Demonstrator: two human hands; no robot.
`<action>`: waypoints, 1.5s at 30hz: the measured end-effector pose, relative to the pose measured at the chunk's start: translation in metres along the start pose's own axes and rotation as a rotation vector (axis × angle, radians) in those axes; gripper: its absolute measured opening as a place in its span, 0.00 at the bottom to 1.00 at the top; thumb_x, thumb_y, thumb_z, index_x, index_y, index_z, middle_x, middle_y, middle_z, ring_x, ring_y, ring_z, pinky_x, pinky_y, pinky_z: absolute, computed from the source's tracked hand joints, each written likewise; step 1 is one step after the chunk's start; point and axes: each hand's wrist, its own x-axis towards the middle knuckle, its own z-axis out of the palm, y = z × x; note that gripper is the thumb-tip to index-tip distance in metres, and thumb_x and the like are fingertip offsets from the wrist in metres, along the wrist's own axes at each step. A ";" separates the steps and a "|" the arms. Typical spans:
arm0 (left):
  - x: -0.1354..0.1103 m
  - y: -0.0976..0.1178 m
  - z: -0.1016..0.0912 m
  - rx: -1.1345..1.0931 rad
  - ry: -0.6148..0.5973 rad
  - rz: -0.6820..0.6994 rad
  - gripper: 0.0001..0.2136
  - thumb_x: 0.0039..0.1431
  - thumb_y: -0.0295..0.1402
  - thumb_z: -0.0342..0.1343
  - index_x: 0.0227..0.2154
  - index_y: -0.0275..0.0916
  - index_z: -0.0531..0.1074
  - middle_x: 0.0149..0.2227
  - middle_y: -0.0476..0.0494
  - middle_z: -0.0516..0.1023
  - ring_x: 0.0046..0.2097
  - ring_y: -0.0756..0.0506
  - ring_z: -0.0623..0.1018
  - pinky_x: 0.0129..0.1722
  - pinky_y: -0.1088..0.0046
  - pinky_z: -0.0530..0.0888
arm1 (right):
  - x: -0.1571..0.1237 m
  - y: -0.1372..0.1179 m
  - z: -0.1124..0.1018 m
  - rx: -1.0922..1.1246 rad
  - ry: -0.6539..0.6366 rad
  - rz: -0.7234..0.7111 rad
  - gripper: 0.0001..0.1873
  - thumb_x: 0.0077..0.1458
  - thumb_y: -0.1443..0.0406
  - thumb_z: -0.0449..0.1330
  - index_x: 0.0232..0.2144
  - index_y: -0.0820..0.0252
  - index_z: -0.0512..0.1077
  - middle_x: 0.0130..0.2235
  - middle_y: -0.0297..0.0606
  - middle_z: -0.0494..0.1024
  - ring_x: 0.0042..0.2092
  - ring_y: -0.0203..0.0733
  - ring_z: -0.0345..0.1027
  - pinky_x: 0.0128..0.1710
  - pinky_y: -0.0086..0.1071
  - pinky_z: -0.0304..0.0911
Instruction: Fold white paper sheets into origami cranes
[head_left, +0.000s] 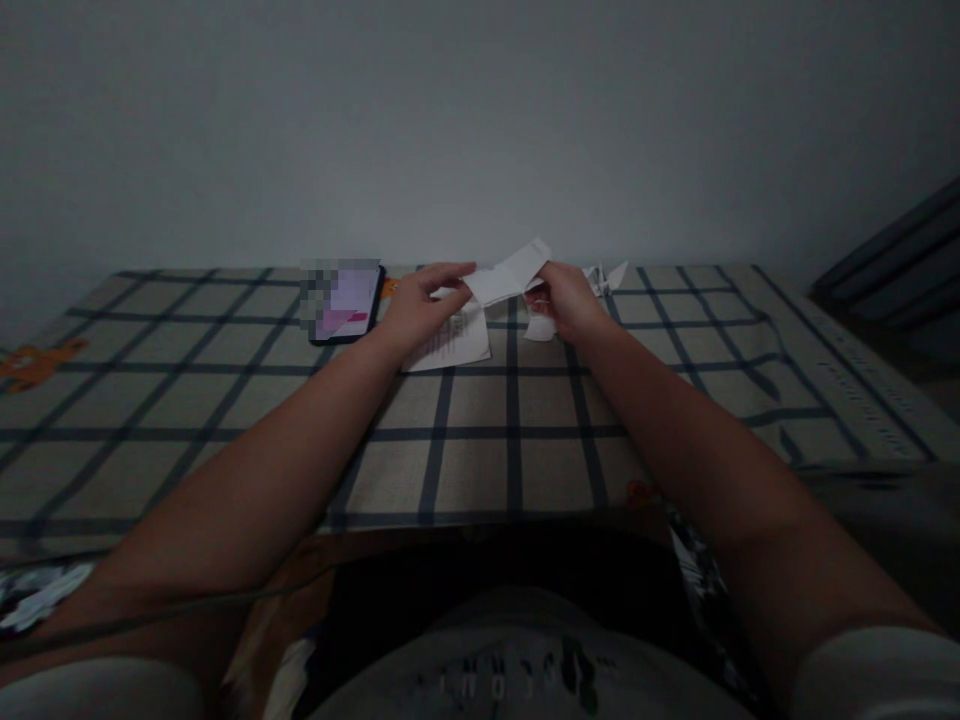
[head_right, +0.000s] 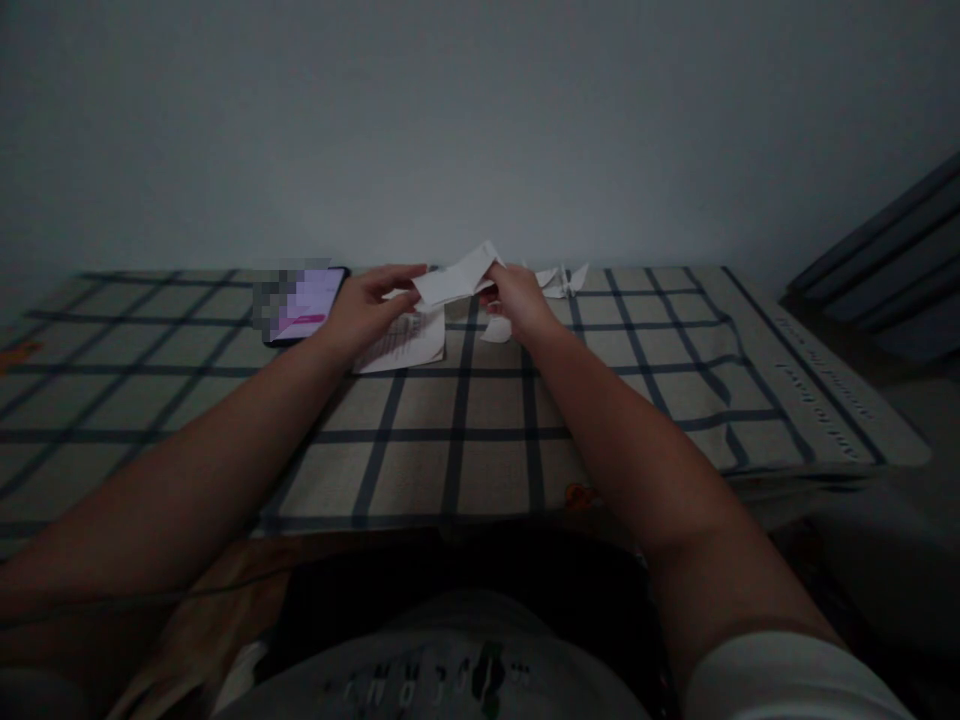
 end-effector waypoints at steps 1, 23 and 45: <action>0.000 0.000 0.001 -0.010 0.011 -0.008 0.22 0.55 0.39 0.65 0.53 0.39 0.83 0.54 0.37 0.83 0.51 0.41 0.81 0.46 0.67 0.80 | 0.000 0.000 0.000 -0.006 -0.011 -0.003 0.12 0.64 0.61 0.63 0.28 0.60 0.73 0.28 0.34 0.77 0.26 0.31 0.67 0.24 0.23 0.57; -0.001 0.001 0.000 -0.012 0.004 -0.019 0.23 0.54 0.40 0.66 0.53 0.39 0.82 0.52 0.37 0.83 0.46 0.44 0.82 0.40 0.70 0.80 | 0.000 0.000 0.001 0.037 -0.003 -0.010 0.13 0.65 0.62 0.62 0.28 0.59 0.71 0.27 0.33 0.75 0.25 0.30 0.65 0.23 0.23 0.58; 0.009 0.004 0.003 -0.551 0.202 -0.420 0.08 0.56 0.39 0.64 0.34 0.40 0.76 0.39 0.41 0.85 0.44 0.40 0.85 0.44 0.63 0.84 | -0.004 0.005 0.002 -0.120 -0.300 0.009 0.06 0.63 0.66 0.67 0.33 0.62 0.80 0.31 0.36 0.83 0.26 0.30 0.70 0.24 0.22 0.66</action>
